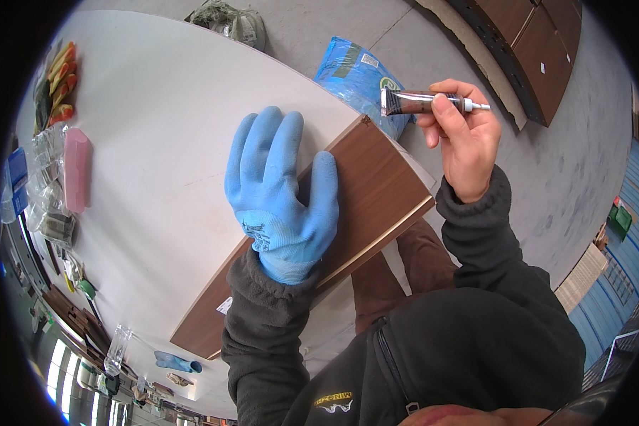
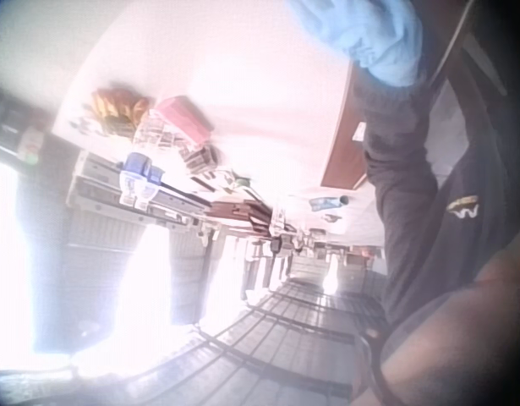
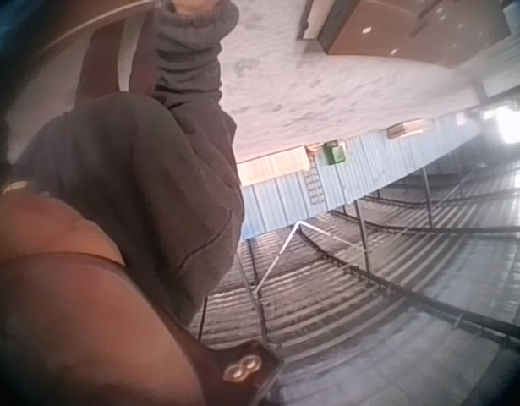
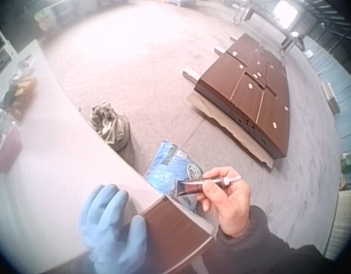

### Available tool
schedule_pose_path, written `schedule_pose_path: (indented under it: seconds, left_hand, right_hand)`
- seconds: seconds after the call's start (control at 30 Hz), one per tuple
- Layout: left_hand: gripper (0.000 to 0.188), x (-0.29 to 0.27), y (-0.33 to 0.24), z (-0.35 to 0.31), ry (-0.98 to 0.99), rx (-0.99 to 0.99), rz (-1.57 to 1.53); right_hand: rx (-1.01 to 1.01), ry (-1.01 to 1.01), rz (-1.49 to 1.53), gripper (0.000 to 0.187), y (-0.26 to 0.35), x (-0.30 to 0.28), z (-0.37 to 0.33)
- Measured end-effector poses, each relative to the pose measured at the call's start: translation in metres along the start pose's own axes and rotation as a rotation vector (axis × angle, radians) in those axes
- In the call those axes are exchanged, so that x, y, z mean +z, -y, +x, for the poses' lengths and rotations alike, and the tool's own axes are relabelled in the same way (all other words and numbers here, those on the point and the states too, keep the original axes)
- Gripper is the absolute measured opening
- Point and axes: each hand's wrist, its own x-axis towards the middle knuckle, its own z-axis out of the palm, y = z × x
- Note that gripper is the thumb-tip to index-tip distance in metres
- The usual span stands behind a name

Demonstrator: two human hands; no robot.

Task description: The person applies glue from a tube along the edge of a brown wooden panel. They briefly remove and wipe eyeglasses, then resume applying glue to the panel edge.

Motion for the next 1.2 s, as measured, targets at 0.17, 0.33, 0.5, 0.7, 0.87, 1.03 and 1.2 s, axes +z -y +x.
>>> schedule_pose_path:
  seconds: [0.17,0.33,0.5,0.7,0.87,1.03,1.2]
  left_hand:
    - [0.046,-0.001,0.0,-0.001,0.003,0.001,0.027]
    - [0.047,0.0,0.0,-0.001,0.0,0.001,0.019]
    - [0.045,-0.002,-0.002,-0.001,0.011,-0.049,-0.01]
    - [0.045,-0.003,-0.001,0.001,-0.006,-0.018,-0.015]
    - [0.048,-0.002,0.001,0.001,-0.027,0.004,-0.001]
    - [0.047,-0.003,0.0,0.0,-0.013,-0.022,0.002]
    - [0.043,-0.005,-0.002,-0.001,0.003,-0.066,-0.036]
  right_hand:
    - [-0.097,0.035,0.001,0.023,-0.001,0.005,-0.008]
    - [-0.135,0.076,-0.049,0.023,0.006,0.008,-0.006]
    - [-0.338,0.2,-0.338,0.022,0.02,0.01,0.007]
    - [-0.459,0.424,-0.622,0.019,0.049,0.007,0.022]
    - [-0.215,0.543,-0.51,0.017,0.07,0.003,0.029]
    - [-0.238,0.638,-0.616,0.015,0.07,0.006,0.031]
    - [-0.291,0.684,-0.747,0.014,0.068,0.01,0.029]
